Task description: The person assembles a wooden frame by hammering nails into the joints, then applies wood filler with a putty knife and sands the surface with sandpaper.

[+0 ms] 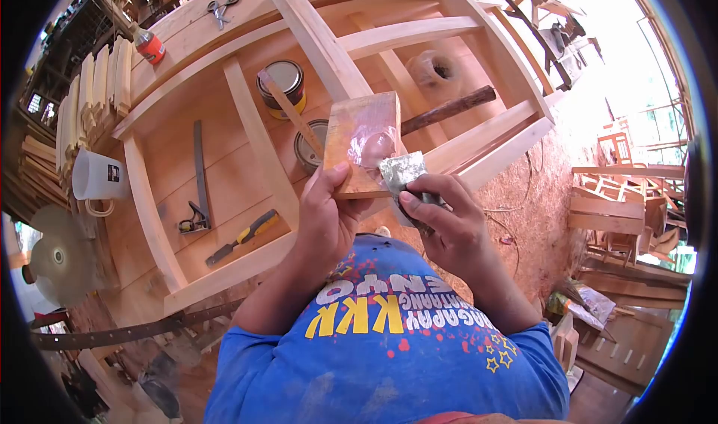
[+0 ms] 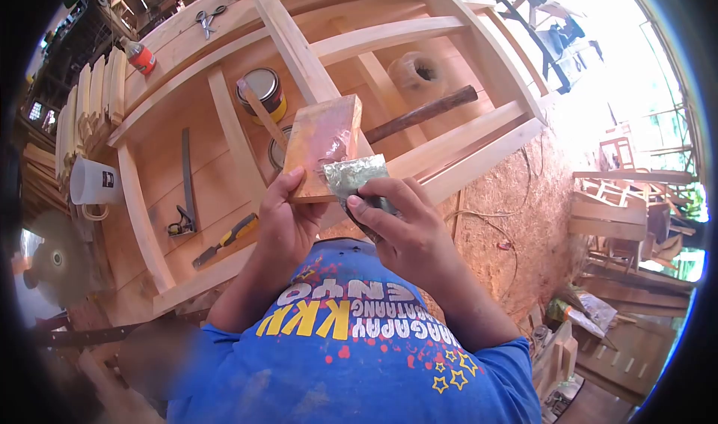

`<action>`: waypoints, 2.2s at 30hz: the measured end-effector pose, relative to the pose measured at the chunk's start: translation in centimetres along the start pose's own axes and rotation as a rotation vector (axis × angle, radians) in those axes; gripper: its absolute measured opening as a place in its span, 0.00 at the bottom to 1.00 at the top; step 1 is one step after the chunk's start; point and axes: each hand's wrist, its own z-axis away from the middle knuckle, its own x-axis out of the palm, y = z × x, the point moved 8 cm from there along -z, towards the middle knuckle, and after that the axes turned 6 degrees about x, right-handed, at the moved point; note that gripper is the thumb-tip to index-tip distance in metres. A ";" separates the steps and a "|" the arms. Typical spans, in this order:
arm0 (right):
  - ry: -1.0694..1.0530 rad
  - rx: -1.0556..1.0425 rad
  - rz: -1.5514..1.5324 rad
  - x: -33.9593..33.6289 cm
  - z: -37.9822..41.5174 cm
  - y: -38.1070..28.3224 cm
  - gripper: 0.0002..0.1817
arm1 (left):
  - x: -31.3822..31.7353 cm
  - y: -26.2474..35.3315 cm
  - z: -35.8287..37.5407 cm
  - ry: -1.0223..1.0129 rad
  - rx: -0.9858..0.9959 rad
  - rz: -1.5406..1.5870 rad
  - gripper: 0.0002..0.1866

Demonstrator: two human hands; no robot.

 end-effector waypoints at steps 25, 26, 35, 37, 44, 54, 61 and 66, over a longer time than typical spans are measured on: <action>-0.400 -0.182 0.060 4.0 -3.8 -1.1 0.18 | -8.7 10.7 2.9 -0.032 0.197 0.213 0.20; -0.308 -0.036 -0.018 3.2 -4.6 -0.3 0.17 | -8.9 12.1 3.8 0.014 0.258 0.114 0.20; -0.157 0.263 -0.352 5.2 -8.5 2.5 0.25 | -15.6 5.8 8.9 0.356 0.177 -0.310 0.27; -0.223 0.258 -0.393 6.3 -8.7 2.4 0.27 | -16.9 6.7 7.8 0.331 0.231 -0.414 0.28; -0.304 0.270 -0.474 7.4 -8.3 3.8 0.27 | -19.5 12.1 3.3 0.114 -0.129 -1.044 0.30; -0.458 0.489 -0.588 14.6 -5.8 4.9 0.27 | -24.7 10.3 -0.2 -0.101 -0.433 -1.119 0.31; -0.617 0.155 -0.309 21.9 -10.1 2.3 0.25 | -25.9 9.7 -2.2 -0.349 -0.308 -1.343 0.34; -0.714 0.162 -0.149 25.8 -10.9 1.5 0.26 | -25.3 10.7 0.7 -0.083 -0.181 -1.239 0.27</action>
